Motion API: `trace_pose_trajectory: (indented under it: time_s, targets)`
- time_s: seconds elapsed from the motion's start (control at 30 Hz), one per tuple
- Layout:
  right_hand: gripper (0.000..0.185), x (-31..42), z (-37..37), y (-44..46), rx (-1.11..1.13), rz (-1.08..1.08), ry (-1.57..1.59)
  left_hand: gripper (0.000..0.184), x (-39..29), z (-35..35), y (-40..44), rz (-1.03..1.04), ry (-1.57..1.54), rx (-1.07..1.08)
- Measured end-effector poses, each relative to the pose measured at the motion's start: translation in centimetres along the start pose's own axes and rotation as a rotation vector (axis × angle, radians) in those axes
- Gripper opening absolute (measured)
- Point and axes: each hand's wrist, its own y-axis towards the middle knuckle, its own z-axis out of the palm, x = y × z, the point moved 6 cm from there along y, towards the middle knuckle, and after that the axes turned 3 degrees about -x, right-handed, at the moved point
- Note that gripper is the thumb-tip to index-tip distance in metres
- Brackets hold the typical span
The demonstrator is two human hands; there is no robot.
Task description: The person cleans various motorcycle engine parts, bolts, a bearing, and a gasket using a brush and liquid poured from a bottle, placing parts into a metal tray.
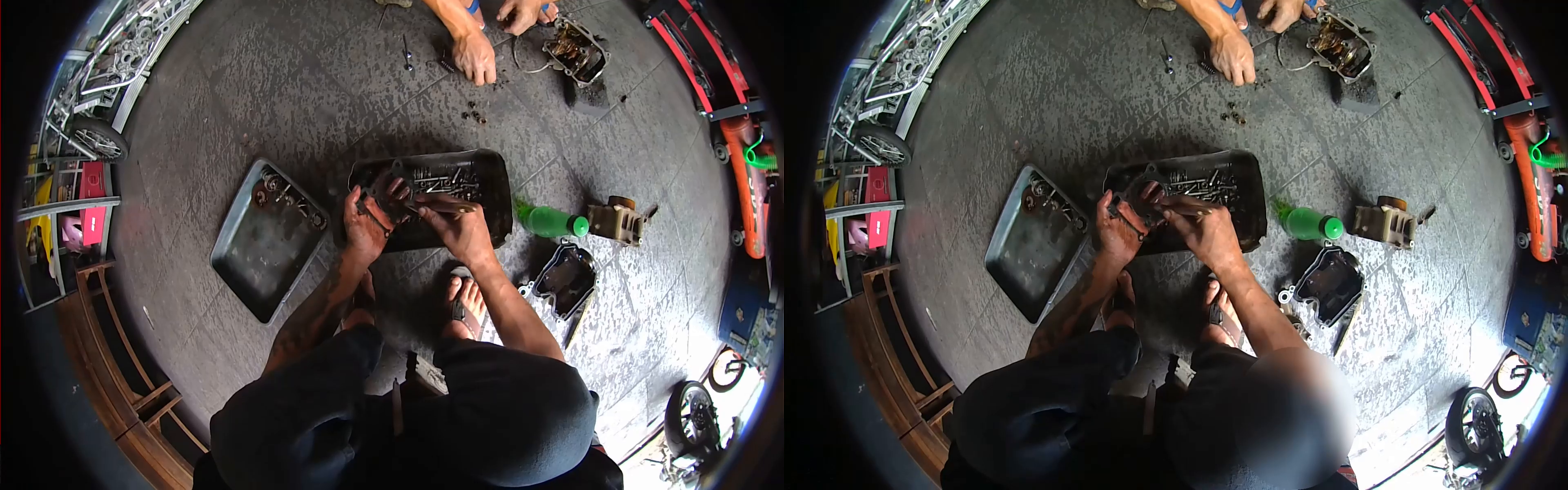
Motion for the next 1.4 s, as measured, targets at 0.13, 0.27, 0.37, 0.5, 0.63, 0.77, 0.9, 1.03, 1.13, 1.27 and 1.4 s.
trace_pose_trajectory:
  time_s: [0.13,0.27,0.37,0.5,0.63,0.77,0.9,1.03,1.13,1.27,1.4]
  targets:
    - [0.018,2.1,2.1,0.6,-0.144,-0.018,0.321,0.066,-0.4,1.9,0.0,0.063,0.11,-0.027]
    - [0.018,1.1,3.6,-0.1,0.046,-0.054,0.158,0.067,-0.7,2.2,-0.3,0.081,0.081,-0.01]
    - [0.017,-0.4,2.5,-0.5,0.135,-0.044,-0.05,0.067,-0.8,1.5,-0.2,0.083,0.022,0.001]
    - [0.018,1.6,1.0,-0.1,0.142,-0.035,0.005,0.069,-0.6,1.7,-0.2,0.056,-0.008,0.032]
    - [0.019,0.0,2.5,-0.7,0.221,-0.146,-0.007,0.07,-0.7,2.5,-0.7,0.023,-0.03,0.0]
    - [0.022,-1.2,2.2,-1.1,0.254,-0.068,-0.125,0.069,-0.9,1.7,-0.7,0.054,-0.045,0.025]
    - [0.021,-0.6,2.4,-1.0,0.24,-0.078,-0.023,0.07,-0.9,1.8,-0.5,0.055,-0.038,0.017]
    - [0.018,-1.2,1.0,-0.3,0.093,-0.011,-0.181,0.072,-1.2,1.9,-0.8,0.066,0.006,0.011]
    - [0.016,-1.0,-0.1,0.9,-0.131,-0.016,-0.05,0.077,-1.0,1.4,-1.0,0.01,0.011,-0.03]
    - [0.015,-1.0,-0.4,2.5,-0.289,-0.044,0.088,0.078,-0.4,1.7,-1.1,-0.027,0.071,-0.031]
    - [0.015,-2.2,0.0,2.0,-0.247,-0.019,-0.016,0.082,-0.9,1.0,-1.2,-0.005,0.049,-0.109]
